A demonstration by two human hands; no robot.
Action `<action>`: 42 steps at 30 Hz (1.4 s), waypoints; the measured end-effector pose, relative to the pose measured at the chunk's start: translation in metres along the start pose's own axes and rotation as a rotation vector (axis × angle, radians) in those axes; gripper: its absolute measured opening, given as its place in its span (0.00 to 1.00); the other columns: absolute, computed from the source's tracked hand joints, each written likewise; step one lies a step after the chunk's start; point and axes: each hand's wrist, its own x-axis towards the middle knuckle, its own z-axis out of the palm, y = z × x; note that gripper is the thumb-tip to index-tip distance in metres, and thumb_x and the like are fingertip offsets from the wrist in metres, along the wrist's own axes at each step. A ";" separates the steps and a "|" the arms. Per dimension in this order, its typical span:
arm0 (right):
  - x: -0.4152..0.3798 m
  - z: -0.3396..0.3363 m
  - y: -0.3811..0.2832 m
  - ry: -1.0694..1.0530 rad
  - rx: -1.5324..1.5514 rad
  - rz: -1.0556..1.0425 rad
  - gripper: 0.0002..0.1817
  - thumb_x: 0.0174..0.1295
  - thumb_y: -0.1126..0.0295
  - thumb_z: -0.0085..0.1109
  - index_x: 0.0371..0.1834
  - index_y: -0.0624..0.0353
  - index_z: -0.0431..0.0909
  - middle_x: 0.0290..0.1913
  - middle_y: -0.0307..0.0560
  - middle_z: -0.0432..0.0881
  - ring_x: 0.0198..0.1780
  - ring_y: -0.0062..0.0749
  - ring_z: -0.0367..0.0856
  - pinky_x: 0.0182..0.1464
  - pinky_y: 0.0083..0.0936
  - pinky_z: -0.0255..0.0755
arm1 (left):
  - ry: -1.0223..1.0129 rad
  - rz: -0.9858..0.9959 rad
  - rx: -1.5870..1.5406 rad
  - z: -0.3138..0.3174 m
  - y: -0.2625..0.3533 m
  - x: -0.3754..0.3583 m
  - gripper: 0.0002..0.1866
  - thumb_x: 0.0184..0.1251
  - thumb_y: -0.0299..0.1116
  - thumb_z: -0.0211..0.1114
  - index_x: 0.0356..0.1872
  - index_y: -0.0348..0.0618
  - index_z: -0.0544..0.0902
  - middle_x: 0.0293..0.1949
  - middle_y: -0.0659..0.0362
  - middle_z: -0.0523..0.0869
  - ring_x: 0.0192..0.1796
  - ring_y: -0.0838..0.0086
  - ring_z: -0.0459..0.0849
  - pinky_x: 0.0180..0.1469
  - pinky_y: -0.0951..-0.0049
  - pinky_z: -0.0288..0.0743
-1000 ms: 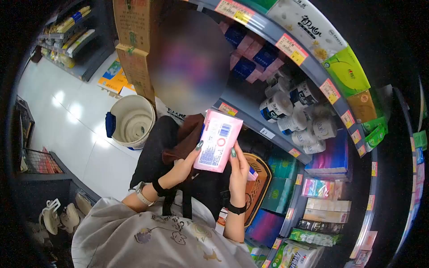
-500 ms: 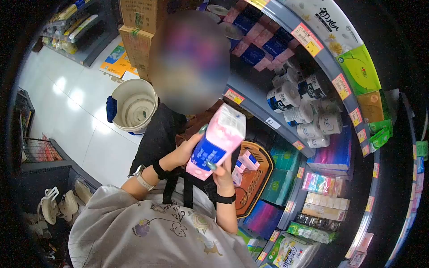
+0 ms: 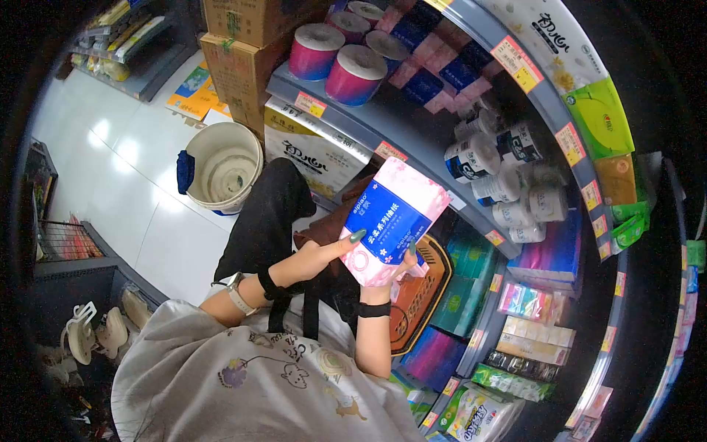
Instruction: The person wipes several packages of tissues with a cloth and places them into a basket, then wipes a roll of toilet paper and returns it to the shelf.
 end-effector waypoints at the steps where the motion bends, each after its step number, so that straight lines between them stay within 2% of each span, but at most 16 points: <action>1: -0.002 -0.001 0.000 0.006 0.001 -0.003 0.34 0.46 0.43 0.46 0.52 0.56 0.64 0.49 0.46 0.71 0.49 0.37 0.70 0.52 0.34 0.64 | -0.009 0.037 0.002 0.001 0.003 -0.001 0.17 0.65 0.38 0.47 0.52 0.46 0.71 0.44 0.63 0.77 0.40 0.85 0.73 0.43 0.84 0.66; 5: -0.008 -0.023 -0.002 0.085 0.054 0.136 0.33 0.47 0.42 0.47 0.50 0.55 0.66 0.49 0.45 0.72 0.47 0.37 0.71 0.51 0.35 0.64 | -0.054 -0.057 0.266 -0.004 0.014 -0.011 0.15 0.64 0.36 0.49 0.51 0.47 0.73 0.40 0.66 0.79 0.37 0.85 0.74 0.41 0.85 0.69; 9: -0.022 -0.041 -0.006 0.189 -0.074 0.127 0.33 0.50 0.44 0.44 0.52 0.58 0.63 0.50 0.49 0.70 0.49 0.37 0.71 0.51 0.34 0.67 | -0.186 0.262 0.423 -0.014 0.000 -0.009 0.13 0.61 0.34 0.54 0.46 0.47 0.77 0.36 0.64 0.81 0.36 0.86 0.78 0.39 0.85 0.72; 13: -0.034 -0.027 -0.018 0.062 -0.138 0.288 0.31 0.51 0.48 0.47 0.53 0.60 0.62 0.49 0.52 0.70 0.48 0.38 0.72 0.51 0.31 0.68 | -0.071 -0.170 0.086 -0.008 0.015 -0.010 0.16 0.58 0.42 0.57 0.46 0.49 0.76 0.34 0.58 0.81 0.35 0.83 0.79 0.37 0.85 0.72; 15: -0.035 -0.023 -0.019 0.179 -0.199 0.312 0.28 0.54 0.50 0.45 0.50 0.61 0.65 0.47 0.52 0.72 0.46 0.39 0.73 0.49 0.35 0.68 | -0.143 0.258 0.476 -0.010 0.019 -0.015 0.15 0.60 0.43 0.55 0.47 0.54 0.76 0.33 0.60 0.81 0.35 0.81 0.79 0.37 0.85 0.72; 16: -0.036 -0.019 -0.022 0.273 -0.163 0.342 0.28 0.53 0.51 0.46 0.51 0.62 0.65 0.48 0.52 0.72 0.47 0.39 0.73 0.50 0.35 0.68 | -0.172 0.086 0.571 -0.008 0.024 -0.015 0.16 0.63 0.41 0.50 0.51 0.57 0.72 0.37 0.58 0.79 0.35 0.78 0.79 0.38 0.84 0.72; 20: -0.043 -0.015 -0.026 0.196 -0.214 0.373 0.25 0.51 0.60 0.52 0.49 0.63 0.66 0.45 0.48 0.74 0.45 0.33 0.74 0.49 0.28 0.68 | -0.221 0.145 0.649 -0.012 0.004 -0.009 0.19 0.65 0.38 0.47 0.57 0.58 0.65 0.42 0.57 0.77 0.35 0.75 0.79 0.38 0.83 0.72; 22: -0.050 -0.027 -0.029 0.137 -0.304 0.394 0.24 0.51 0.61 0.53 0.48 0.64 0.66 0.44 0.47 0.75 0.44 0.32 0.74 0.49 0.27 0.68 | -0.034 0.732 0.715 -0.016 -0.008 -0.004 0.21 0.66 0.37 0.43 0.60 0.57 0.59 0.43 0.56 0.75 0.34 0.73 0.79 0.38 0.82 0.72; 23: -0.053 -0.031 -0.031 0.076 -0.397 0.415 0.23 0.50 0.63 0.53 0.48 0.65 0.67 0.43 0.47 0.75 0.44 0.31 0.75 0.49 0.26 0.68 | -0.031 0.482 0.998 -0.027 -0.022 0.003 0.21 0.66 0.37 0.43 0.60 0.51 0.58 0.39 0.56 0.77 0.34 0.74 0.78 0.37 0.82 0.71; 25: -0.049 -0.014 -0.037 -0.008 -0.331 0.455 0.22 0.50 0.67 0.54 0.47 0.67 0.67 0.42 0.46 0.76 0.42 0.29 0.75 0.48 0.23 0.68 | -0.058 0.039 0.569 -0.013 0.041 -0.020 0.21 0.65 0.41 0.44 0.56 0.43 0.64 0.37 0.57 0.78 0.36 0.78 0.76 0.38 0.82 0.70; 27: -0.040 -0.013 -0.043 -0.058 -0.438 0.776 0.21 0.50 0.69 0.54 0.48 0.67 0.67 0.42 0.46 0.76 0.41 0.27 0.75 0.46 0.21 0.68 | -0.025 0.069 0.441 -0.013 0.034 -0.014 0.21 0.65 0.43 0.45 0.53 0.41 0.67 0.36 0.57 0.78 0.36 0.79 0.76 0.38 0.81 0.70; 31: -0.034 -0.011 -0.024 -0.104 -0.701 0.646 0.26 0.51 0.71 0.51 0.55 0.65 0.59 0.44 0.45 0.73 0.42 0.24 0.73 0.44 0.18 0.67 | 0.080 0.362 0.298 -0.003 0.027 -0.012 0.23 0.63 0.48 0.46 0.44 0.37 0.74 0.35 0.58 0.79 0.36 0.80 0.76 0.38 0.80 0.69; 36: -0.044 -0.014 -0.036 0.141 -0.449 0.362 0.25 0.47 0.67 0.50 0.51 0.65 0.63 0.43 0.50 0.74 0.41 0.32 0.76 0.44 0.27 0.72 | 0.204 0.088 0.354 -0.006 0.010 0.002 0.23 0.64 0.47 0.46 0.48 0.37 0.71 0.37 0.58 0.77 0.37 0.82 0.73 0.41 0.82 0.67; 39: -0.041 -0.007 -0.037 0.013 -0.423 -0.048 0.30 0.51 0.56 0.49 0.53 0.64 0.61 0.49 0.51 0.71 0.47 0.36 0.73 0.50 0.30 0.68 | 0.045 0.160 0.082 -0.002 0.016 0.004 0.21 0.65 0.45 0.45 0.48 0.37 0.71 0.36 0.60 0.77 0.38 0.83 0.72 0.41 0.83 0.66; 41: -0.028 -0.002 -0.034 0.068 -0.165 -0.044 0.31 0.50 0.52 0.50 0.54 0.61 0.62 0.50 0.45 0.71 0.49 0.34 0.71 0.51 0.29 0.65 | 0.021 0.225 -0.035 0.003 0.020 -0.001 0.20 0.65 0.44 0.45 0.47 0.37 0.72 0.35 0.62 0.77 0.37 0.84 0.72 0.41 0.83 0.66; 42: -0.024 0.013 -0.032 -0.052 -0.245 -0.159 0.31 0.58 0.49 0.40 0.58 0.59 0.56 0.57 0.47 0.63 0.57 0.34 0.63 0.59 0.32 0.55 | -0.086 0.018 0.374 -0.001 0.017 0.000 0.19 0.64 0.42 0.47 0.48 0.38 0.71 0.35 0.62 0.77 0.37 0.84 0.72 0.40 0.83 0.66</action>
